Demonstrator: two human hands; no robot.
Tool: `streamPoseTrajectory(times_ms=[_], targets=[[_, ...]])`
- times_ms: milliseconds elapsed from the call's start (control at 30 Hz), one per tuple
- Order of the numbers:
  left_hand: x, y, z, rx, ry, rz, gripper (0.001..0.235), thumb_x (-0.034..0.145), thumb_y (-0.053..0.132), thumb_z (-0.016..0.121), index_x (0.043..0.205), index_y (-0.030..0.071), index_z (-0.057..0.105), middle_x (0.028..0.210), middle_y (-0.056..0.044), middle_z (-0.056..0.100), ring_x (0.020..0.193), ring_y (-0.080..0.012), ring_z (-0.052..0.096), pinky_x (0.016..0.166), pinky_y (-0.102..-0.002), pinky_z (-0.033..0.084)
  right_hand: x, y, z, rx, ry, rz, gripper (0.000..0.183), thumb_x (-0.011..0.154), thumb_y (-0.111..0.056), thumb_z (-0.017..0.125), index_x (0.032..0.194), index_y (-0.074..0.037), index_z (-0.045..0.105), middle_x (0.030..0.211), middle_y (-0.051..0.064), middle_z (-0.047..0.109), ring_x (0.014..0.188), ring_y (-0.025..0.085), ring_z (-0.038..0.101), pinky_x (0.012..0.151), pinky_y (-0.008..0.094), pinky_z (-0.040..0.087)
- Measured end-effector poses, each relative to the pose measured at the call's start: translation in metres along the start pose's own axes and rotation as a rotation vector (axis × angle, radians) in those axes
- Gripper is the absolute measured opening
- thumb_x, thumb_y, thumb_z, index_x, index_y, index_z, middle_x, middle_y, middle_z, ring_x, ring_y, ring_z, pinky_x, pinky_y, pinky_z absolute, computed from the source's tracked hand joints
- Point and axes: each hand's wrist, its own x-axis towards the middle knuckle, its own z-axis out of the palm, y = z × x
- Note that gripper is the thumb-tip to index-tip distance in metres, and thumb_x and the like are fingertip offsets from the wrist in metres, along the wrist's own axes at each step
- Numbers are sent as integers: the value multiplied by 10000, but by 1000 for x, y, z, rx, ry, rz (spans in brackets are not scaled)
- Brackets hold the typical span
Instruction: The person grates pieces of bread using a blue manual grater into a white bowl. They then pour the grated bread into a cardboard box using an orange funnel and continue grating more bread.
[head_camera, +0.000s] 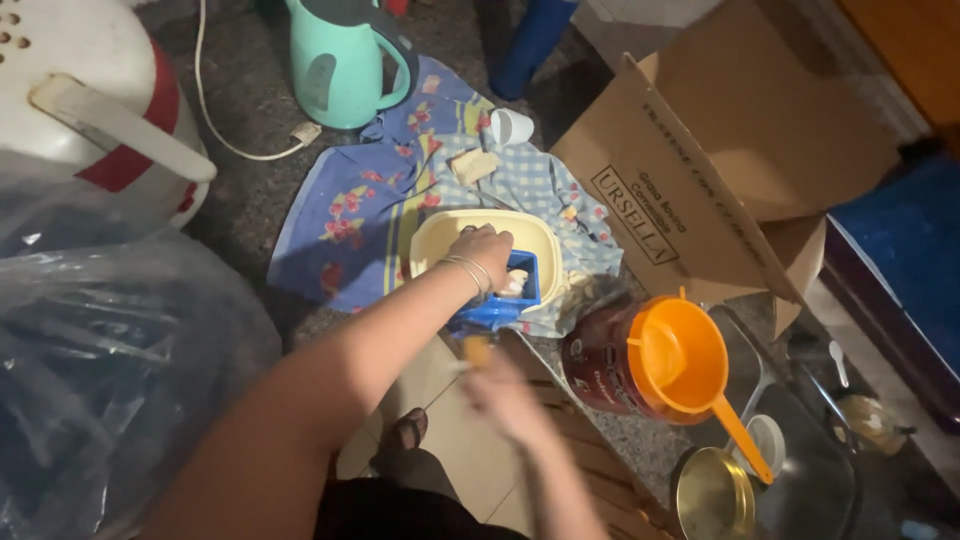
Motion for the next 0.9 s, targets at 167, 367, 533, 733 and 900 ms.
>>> streamPoseTrajectory(times_ms=[167,367,533,733,900], targets=[[3,-1,-3,8,-70,6,725,949,401,944,1558,99,690,1589,-244,641,1559,-565,546,1223,-680,558,49,148,-119,95,426,-113,549,1185,-254,664,1684,-30,622,1487,288,767,1430,407,699,1260,579,497],[13,5,0,73,-56,-2,799,908,395,995,1611,182,679,1599,-216,641,1575,-542,523,1246,-666,536,331,354,102,-49,75,157,445,1118,-526,578,1489,-317,708,1073,-55,815,1003,178,841,866,457,646],[-2,16,-25,139,-76,15,725,934,360,965,1573,189,668,1579,-210,630,1544,-512,532,1245,-607,524,23,-1,42,109,-175,-38,247,1025,-287,682,1236,-159,660,1028,45,688,941,224,674,791,405,533],[-1,12,-28,208,-124,43,628,954,425,950,1477,197,688,1506,-174,651,1472,-461,574,1186,-539,555,48,111,-111,106,325,35,453,1073,-290,632,1504,-191,735,1354,39,788,1158,182,726,956,363,577],[5,10,-23,217,-89,74,544,949,326,931,1436,206,720,1467,-159,683,1434,-441,602,1209,-497,523,219,274,51,-115,374,121,709,1001,-168,517,1701,-272,488,1279,106,861,1039,354,819,874,511,604]])
